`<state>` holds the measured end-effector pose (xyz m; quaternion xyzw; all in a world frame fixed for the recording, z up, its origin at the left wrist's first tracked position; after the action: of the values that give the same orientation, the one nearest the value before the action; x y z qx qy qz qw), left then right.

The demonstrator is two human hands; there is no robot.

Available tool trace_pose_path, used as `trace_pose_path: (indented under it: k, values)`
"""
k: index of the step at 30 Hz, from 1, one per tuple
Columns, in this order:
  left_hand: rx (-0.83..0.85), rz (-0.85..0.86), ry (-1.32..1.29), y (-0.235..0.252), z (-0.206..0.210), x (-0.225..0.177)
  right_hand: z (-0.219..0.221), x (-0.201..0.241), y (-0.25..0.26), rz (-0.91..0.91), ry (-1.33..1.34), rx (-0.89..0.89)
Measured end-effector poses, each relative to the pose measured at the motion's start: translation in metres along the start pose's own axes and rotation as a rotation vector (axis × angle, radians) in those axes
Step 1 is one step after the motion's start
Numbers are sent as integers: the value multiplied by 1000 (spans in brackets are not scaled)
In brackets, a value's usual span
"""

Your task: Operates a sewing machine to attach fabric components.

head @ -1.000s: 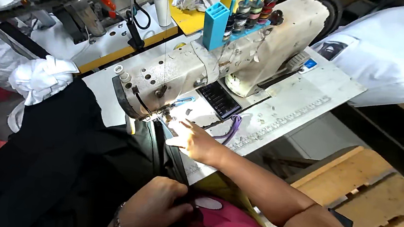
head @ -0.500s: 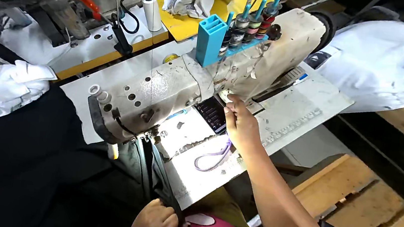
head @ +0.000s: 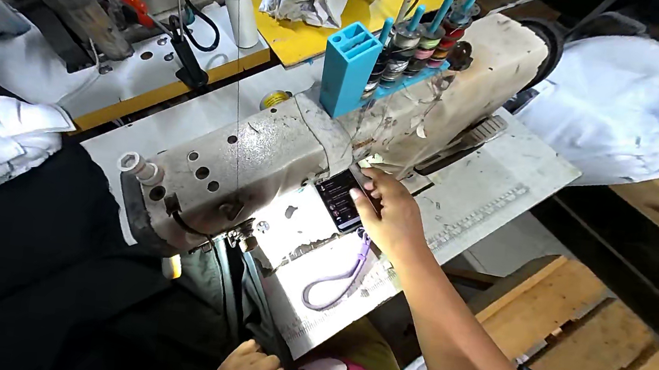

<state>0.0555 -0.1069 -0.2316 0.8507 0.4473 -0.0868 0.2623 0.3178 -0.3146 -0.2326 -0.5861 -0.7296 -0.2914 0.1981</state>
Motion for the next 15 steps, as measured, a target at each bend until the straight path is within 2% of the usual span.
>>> trace_pose_path:
  k: [4, 7, 13, 15]
  values:
    - [-2, -2, 3, 0, -1, 0, 1, 10, -7, -16, -131, 119]
    - [-18, -1, 3, -1, 1, 0, 8, 16, -18, -42, -291, 128]
    - [-40, 8, 30, -2, 4, -1, 10, 14, -19, 31, -201, 32]
    - [-10, -46, 69, 2, 3, -5, 7, 12, -18, 26, -199, 26]
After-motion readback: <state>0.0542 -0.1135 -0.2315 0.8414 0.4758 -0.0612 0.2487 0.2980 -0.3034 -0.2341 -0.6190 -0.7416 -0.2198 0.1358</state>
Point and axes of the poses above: each hand's wrist, its own y-axis towards the middle knuckle, its own z-axis out of the palm, x = y × z, the point moved 1 cm from there along y, towards the middle knuckle, and after that the axes turned 9 degrees about z, right-handed, at the moved point
